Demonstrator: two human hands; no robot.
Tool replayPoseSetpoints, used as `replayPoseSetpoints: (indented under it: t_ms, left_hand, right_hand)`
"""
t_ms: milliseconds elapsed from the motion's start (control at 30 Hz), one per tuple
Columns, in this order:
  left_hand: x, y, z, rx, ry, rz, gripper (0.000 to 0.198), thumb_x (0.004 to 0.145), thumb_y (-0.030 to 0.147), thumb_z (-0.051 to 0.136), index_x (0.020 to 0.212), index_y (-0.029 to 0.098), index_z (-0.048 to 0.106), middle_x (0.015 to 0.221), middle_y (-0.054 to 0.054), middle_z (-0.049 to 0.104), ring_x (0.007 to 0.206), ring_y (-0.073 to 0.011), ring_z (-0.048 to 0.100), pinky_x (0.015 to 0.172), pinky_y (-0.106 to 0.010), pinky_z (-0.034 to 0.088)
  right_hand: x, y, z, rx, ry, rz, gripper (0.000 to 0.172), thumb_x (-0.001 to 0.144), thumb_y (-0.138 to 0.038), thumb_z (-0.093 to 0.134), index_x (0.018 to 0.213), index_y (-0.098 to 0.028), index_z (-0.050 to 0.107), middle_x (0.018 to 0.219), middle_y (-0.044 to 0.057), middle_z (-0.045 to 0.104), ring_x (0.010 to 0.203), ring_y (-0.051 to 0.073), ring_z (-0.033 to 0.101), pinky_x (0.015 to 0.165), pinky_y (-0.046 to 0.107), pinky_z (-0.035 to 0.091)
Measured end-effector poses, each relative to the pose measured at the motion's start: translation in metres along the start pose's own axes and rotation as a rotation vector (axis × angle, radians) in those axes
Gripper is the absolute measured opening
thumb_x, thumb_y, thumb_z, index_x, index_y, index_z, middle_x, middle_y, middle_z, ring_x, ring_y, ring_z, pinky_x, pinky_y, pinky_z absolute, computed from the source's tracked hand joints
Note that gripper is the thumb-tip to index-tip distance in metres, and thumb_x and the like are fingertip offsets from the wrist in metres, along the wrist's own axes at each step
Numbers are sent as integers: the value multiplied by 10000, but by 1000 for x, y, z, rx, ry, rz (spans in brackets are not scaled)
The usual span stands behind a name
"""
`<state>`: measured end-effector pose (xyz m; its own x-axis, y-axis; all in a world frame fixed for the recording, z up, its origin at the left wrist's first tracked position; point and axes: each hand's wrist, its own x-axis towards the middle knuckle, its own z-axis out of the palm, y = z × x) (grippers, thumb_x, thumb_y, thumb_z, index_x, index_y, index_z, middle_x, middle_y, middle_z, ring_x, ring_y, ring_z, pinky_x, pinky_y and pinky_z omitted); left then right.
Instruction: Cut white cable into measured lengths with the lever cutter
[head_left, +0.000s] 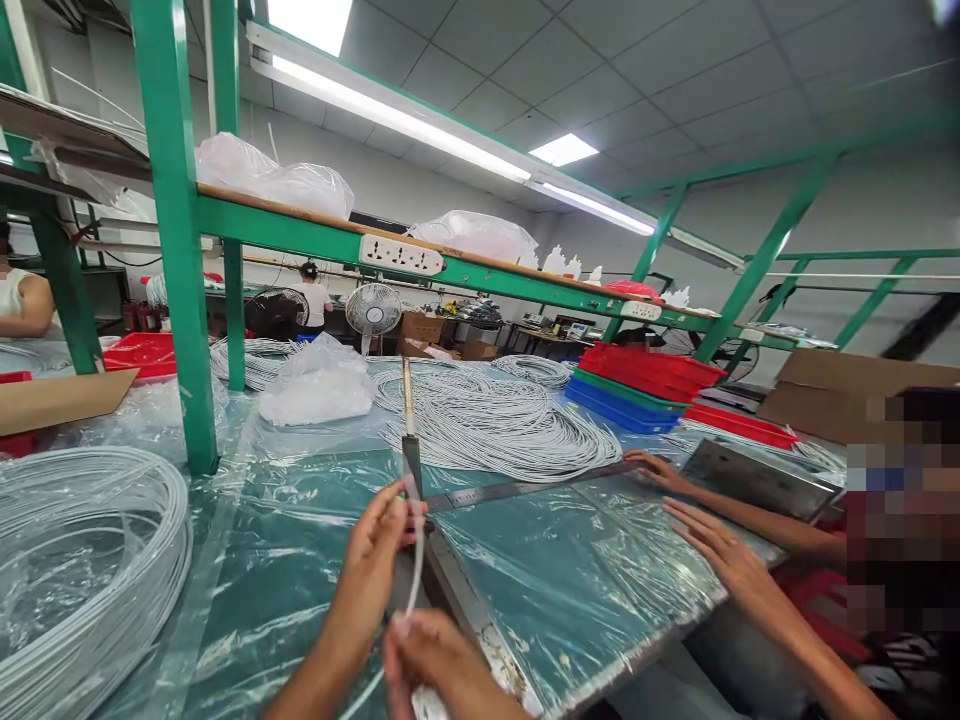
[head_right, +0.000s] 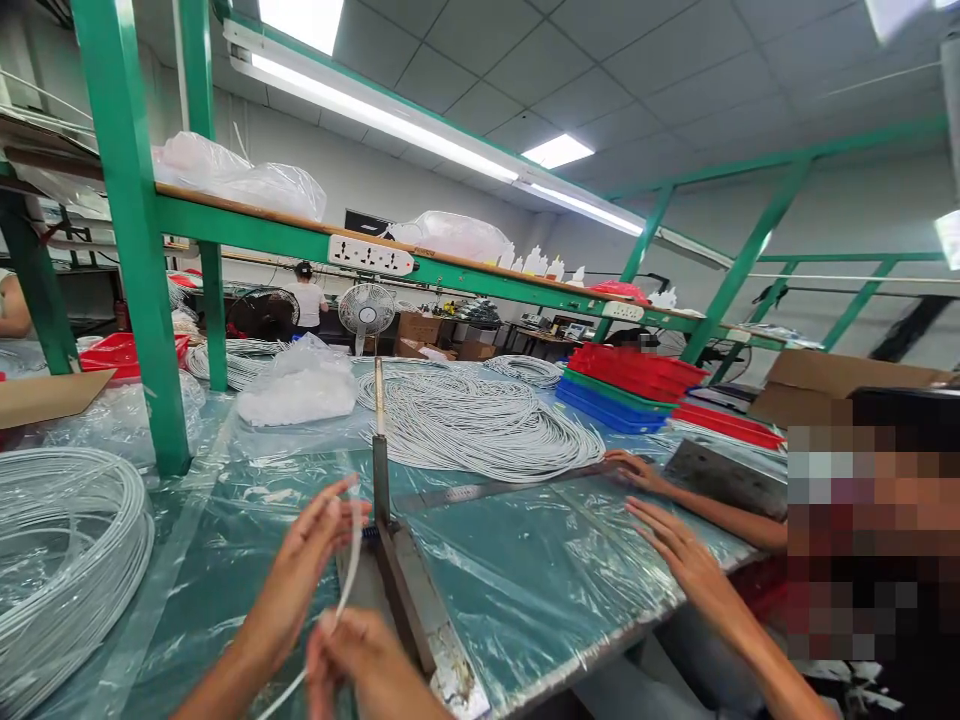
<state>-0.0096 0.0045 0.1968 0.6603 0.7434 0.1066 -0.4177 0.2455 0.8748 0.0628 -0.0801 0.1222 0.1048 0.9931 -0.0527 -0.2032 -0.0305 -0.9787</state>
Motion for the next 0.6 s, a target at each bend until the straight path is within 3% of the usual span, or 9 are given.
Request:
replayPoseSetpoints:
  t_ms: [33, 100, 167, 233, 300, 400, 533, 600]
  left_hand:
    - [-3, 0, -4, 169, -87, -20, 608, 680, 547, 651, 1184, 221, 557, 997, -65, 638, 937, -195, 571, 825, -281, 421]
    - [-10, 1, -18, 526, -259, -76, 564, 724, 481, 625, 1242, 284, 521, 1069, -59, 625, 978, -213, 550, 828, -290, 397]
    - [-18, 5, -34, 804, -383, -155, 426, 736, 424, 602, 1143, 297, 611, 1018, -59, 643, 925, -231, 560, 782, -296, 396]
    - [-23, 9, -46, 966, -403, -200, 329, 715, 368, 604, 1025, 289, 680, 929, -60, 659, 853, -242, 572, 733, -292, 394]
    - [-26, 10, -52, 1040, -365, -187, 281, 699, 321, 600, 956, 282, 705, 857, -53, 663, 805, -242, 576, 686, -276, 381]
    - [-25, 7, -56, 1095, -349, -133, 226, 700, 286, 586, 882, 272, 718, 779, -41, 660, 773, -237, 572, 658, -263, 351]
    - [-27, 7, -64, 1129, -327, -85, 178, 680, 269, 603, 814, 276, 721, 722, -24, 653, 723, -222, 559, 630, -250, 327]
    - [-28, 14, -72, 1160, -307, -83, 161, 665, 259, 610, 778, 277, 723, 689, -19, 648, 692, -217, 553, 613, -245, 315]
  right_hand:
    - [-5, -12, -16, 36, 152, -50, 546, 700, -705, 500, 600, -171, 450, 385, -68, 396, 316, 41, 338, 344, 158, 233]
    - [-19, -40, -61, 98, 488, -157, 473, 713, -616, 576, 622, -189, 395, 379, -103, 320, 320, 27, 243, 355, 149, 205]
    - [-39, -63, -115, 121, 701, -227, 465, 659, -556, 656, 628, -203, 356, 398, -116, 274, 330, 26, 193, 362, 152, 182]
    - [-61, -75, -166, 63, 879, -241, 431, 656, -496, 665, 618, -212, 342, 405, -113, 244, 328, 34, 182, 361, 164, 192]
    - [-82, -78, -206, 29, 960, -228, 387, 701, -455, 614, 600, -219, 324, 394, -104, 218, 315, 44, 178, 355, 175, 196]
    - [-107, -79, -242, -2, 1024, -202, 329, 764, -383, 535, 576, -220, 319, 378, -85, 207, 299, 54, 192, 349, 188, 211]
    - [-131, -84, -264, -68, 1090, -162, 357, 853, -346, 447, 534, -235, 331, 386, -67, 214, 305, 77, 217, 336, 233, 251]
    - [-138, -89, -268, -130, 1070, -109, 347, 894, -373, 424, 583, -220, 421, 439, -56, 330, 354, 78, 302, 376, 224, 317]
